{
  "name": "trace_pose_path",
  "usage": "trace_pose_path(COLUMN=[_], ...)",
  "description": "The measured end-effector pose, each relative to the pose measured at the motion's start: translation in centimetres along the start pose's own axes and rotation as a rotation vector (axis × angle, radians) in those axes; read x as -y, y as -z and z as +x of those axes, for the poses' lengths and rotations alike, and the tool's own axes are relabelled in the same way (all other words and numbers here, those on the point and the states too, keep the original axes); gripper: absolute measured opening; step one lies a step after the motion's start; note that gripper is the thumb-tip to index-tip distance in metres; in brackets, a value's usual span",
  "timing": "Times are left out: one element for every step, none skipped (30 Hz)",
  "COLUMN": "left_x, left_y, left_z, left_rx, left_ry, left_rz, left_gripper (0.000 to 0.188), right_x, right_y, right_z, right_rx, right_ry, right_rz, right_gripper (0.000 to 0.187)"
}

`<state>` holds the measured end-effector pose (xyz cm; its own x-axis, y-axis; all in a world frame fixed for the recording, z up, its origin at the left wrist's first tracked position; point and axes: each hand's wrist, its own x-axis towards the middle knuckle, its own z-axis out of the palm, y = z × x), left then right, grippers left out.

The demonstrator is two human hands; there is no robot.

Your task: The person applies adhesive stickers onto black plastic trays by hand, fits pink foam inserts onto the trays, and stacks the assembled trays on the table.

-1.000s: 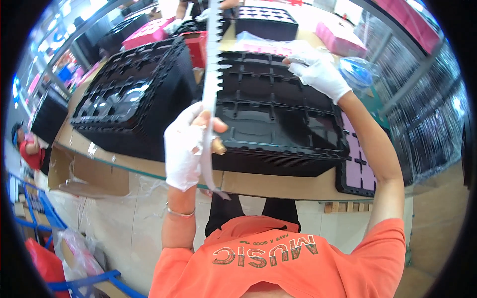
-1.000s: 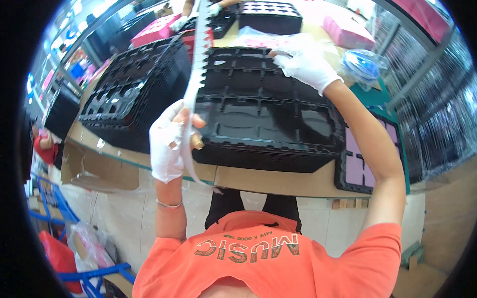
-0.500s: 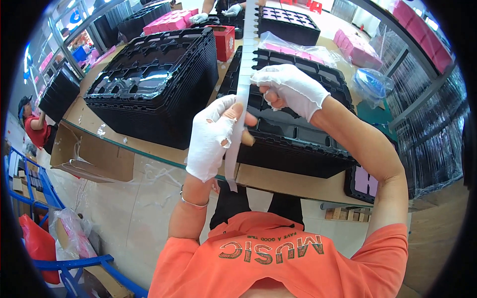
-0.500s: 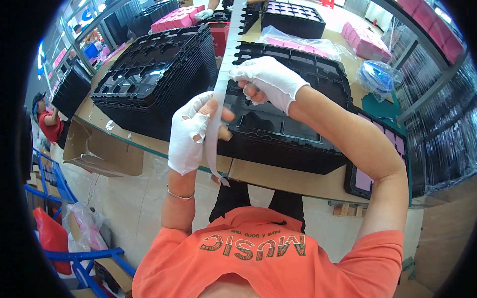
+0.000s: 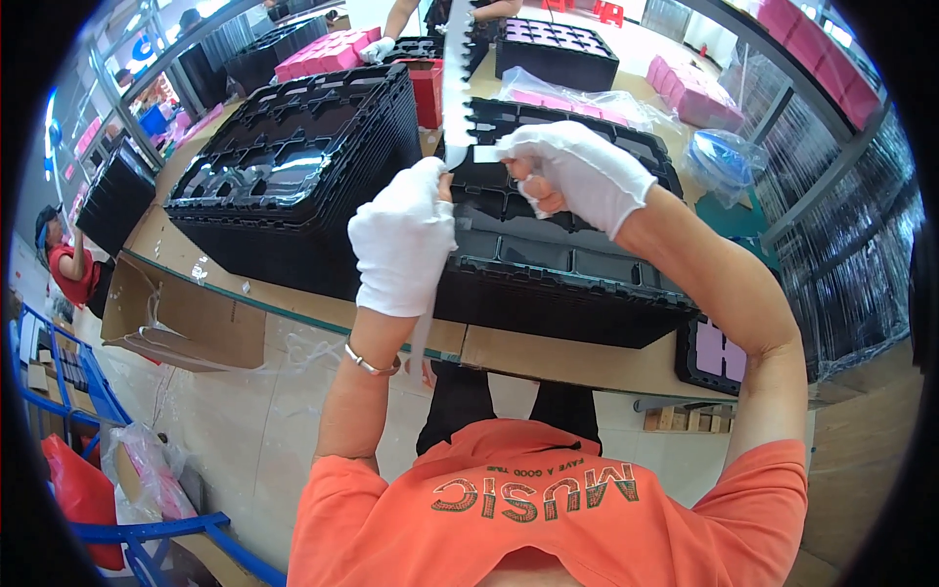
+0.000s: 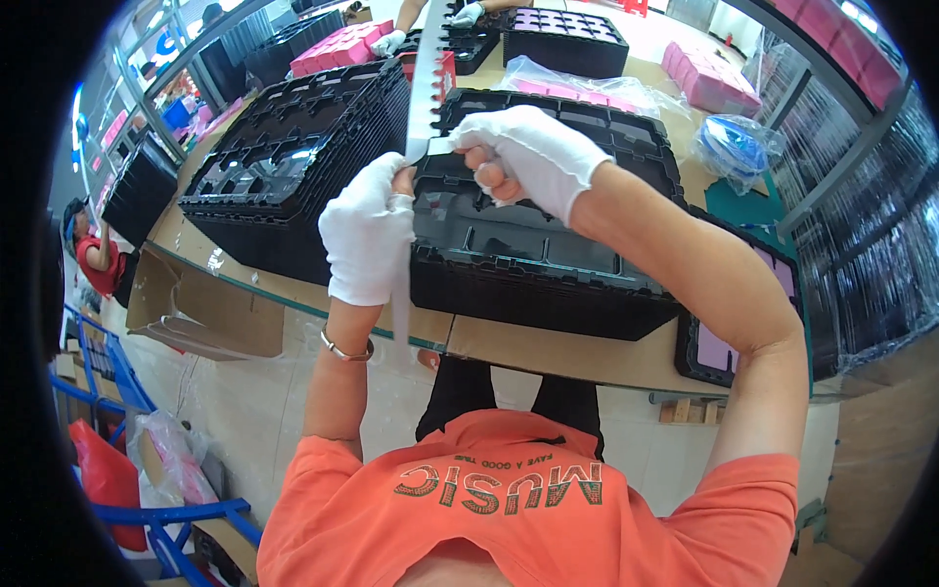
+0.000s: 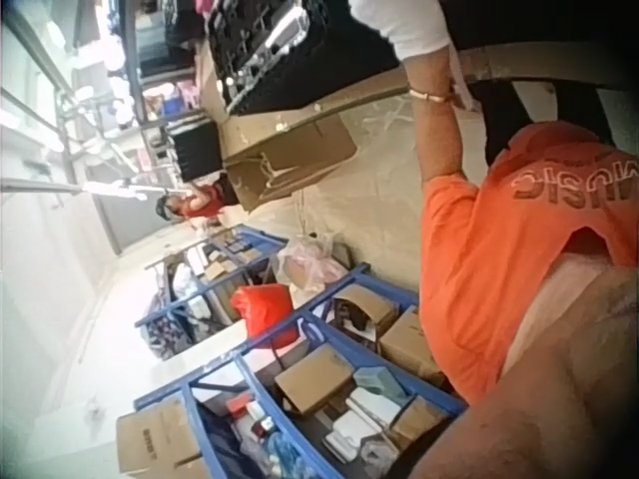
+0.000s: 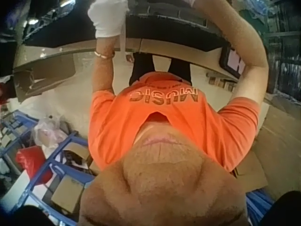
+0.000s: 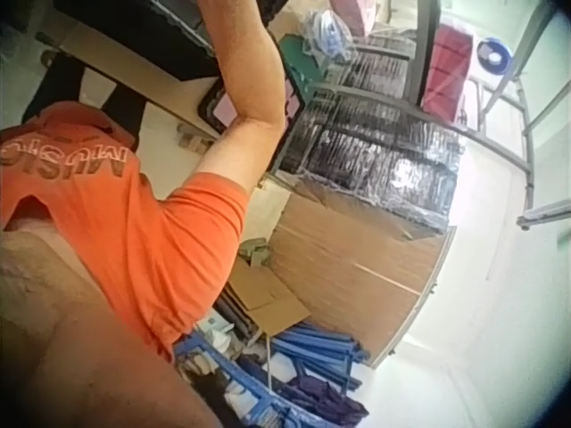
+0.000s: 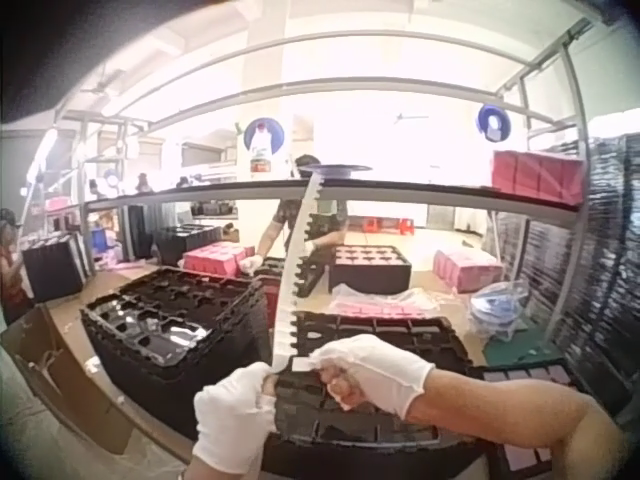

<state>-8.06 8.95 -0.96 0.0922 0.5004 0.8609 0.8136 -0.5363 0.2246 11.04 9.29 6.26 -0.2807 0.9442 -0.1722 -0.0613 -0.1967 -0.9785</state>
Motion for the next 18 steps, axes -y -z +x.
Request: trace_pose_path(left_x=[0.6, 1.0, 1.7, 1.7, 1.6, 1.6, 1.3, 1.7, 1.9, 2.0, 1.7, 1.5, 1.4, 1.3, 1.2, 1.3, 1.7, 1.8], left_y=[-0.2, -0.1, 0.1, 0.7, 1.2, 1.2, 1.4, 1.5, 1.6, 1.4, 1.2, 1.1, 1.0, 0.9, 0.8, 0.9, 0.9, 1.1], left_z=[-0.1, -0.1, -0.1, -0.1, -0.1, -0.1, 0.2, 0.3, 0.3, 0.4, 0.5, 0.6, 0.6, 0.5, 0.4, 0.3, 0.0, -0.1], left_rx=[0.010, 0.050, 0.096, 0.130, 0.174, 0.165, 0.157, 0.183, 0.207, 0.218, 0.219, 0.224, 0.227, 0.238, 0.230, 0.216, 0.215, 0.212], left_ry=[0.043, 0.103, 0.165, 0.280, 0.407, 0.499, 0.588, 0.593, 0.598, 0.622, 0.613, 0.620, 0.627, 0.623, 0.627, 0.636, 0.641, 0.640], left_rz=[-0.057, -0.143, -0.230, -0.317, -0.400, -0.493, -0.583, -0.592, -0.600, -0.626, -0.608, -0.611, -0.613, -0.620, -0.620, -0.616, -0.620, -0.596], left_gripper=[0.008, 0.010, 0.013, 0.014, 0.016, 0.019, 0.022, 0.027, 0.032, 0.034, 0.035, 0.034, 0.033, 0.033, 0.034, 0.034, 0.035, 0.035], right_x=[0.3, 0.8, 0.9, 0.7, 0.5, 0.3, 0.4, 0.5, 0.1, -0.7, -1.5, -1.7, -2.0, -2.5, -3.0, -3.9, -3.9, -3.3], right_y=[0.5, 1.6, 3.0, 5.4, 7.1, 9.0, 10.6, 11.2, 12.3, 13.0, 13.5, 13.6, 13.6, 13.7, 13.8, 13.7, 13.6, 13.4], right_z=[-0.3, -1.5, -2.7, -3.7, -5.1, -6.3, -8.0, -9.1, -9.8, -10.0, -10.2, -10.2, -10.3, -10.2, -10.2, -10.3, -10.9, -11.7], right_rx=[-0.007, -0.045, -0.087, -0.061, -0.121, -0.179, -0.237, -0.262, -0.271, -0.269, -0.263, -0.255, -0.265, -0.249, -0.233, -0.299, -0.301, -0.240], right_ry=[-0.002, 0.047, 0.092, 0.184, 0.191, 0.140, 0.090, 0.011, -0.082, -0.086, -0.088, -0.073, -0.083, -0.108, -0.132, -0.110, -0.113, 0.005], right_rz=[0.008, -0.058, -0.125, -0.246, -0.231, -0.333, -0.432, -0.576, -0.658, -0.769, -0.880, -1.084, -1.078, -1.145, -1.211, -1.325, -1.323, -1.596], right_gripper=[0.015, 0.015, 0.015, 0.016, 0.017, 0.018, 0.018, 0.018, 0.021, 0.021, 0.021, 0.027, 0.027, 0.029, 0.032, 0.033, 0.033, 0.026])
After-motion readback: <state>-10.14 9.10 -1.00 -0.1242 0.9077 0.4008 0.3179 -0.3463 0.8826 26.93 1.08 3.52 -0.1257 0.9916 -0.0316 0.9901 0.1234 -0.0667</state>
